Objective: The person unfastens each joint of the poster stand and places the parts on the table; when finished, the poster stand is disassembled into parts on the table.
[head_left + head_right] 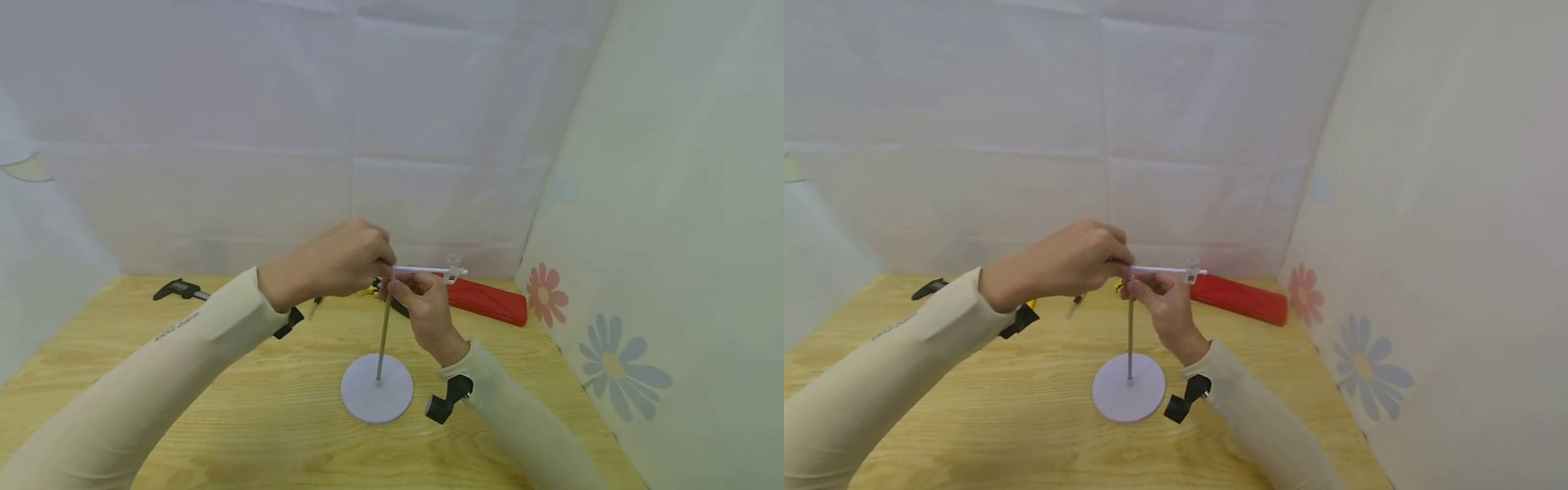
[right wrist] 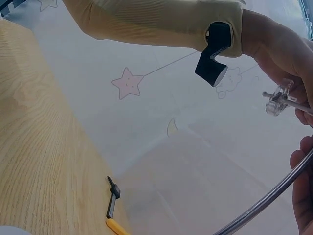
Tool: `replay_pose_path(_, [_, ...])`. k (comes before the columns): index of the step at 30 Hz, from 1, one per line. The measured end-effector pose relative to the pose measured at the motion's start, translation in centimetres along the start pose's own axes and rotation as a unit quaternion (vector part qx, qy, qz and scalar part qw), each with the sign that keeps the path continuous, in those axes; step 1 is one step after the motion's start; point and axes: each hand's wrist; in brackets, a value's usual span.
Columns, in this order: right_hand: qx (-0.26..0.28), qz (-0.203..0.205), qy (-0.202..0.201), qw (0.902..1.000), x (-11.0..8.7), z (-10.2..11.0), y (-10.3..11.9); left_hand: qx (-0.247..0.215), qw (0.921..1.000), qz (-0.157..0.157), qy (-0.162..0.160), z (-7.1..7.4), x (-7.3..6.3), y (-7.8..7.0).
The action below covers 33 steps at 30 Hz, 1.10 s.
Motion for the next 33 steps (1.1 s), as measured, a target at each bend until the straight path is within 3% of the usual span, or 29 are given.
replay_pose_path(4, [-0.007,0.002,-0.001,1.0000,-0.04,-0.03,-0.07,-0.006,0.9999,0.012,0.009,0.07,-0.05,-0.06])
replay_pose_path(10, [-0.010,0.002,0.002,1.0000,0.00,-0.04,0.12,0.005,0.9998,-0.003,0.020,0.22,0.13,-0.05])
replay_pose_path(16, [-0.020,0.004,-0.005,0.9998,-0.04,-0.10,0.28,-0.003,0.9997,0.011,0.023,0.31,0.18,-0.13])
replay_pose_path(22, [-0.021,0.000,-0.006,0.9998,-0.12,-0.04,0.30,0.008,0.9996,0.001,0.026,0.32,0.20,-0.11])
replay_pose_path(33, [-0.089,0.044,-0.003,0.9951,-0.52,-0.06,-0.06,-0.016,0.9992,0.012,0.035,0.22,0.07,0.11])
Point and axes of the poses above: each hand's wrist, its own x-axis towards the middle knuckle, its own z-axis out of the back of the hand, y = z × x, and after that the axes turned 2 degrees about -y, right-handed
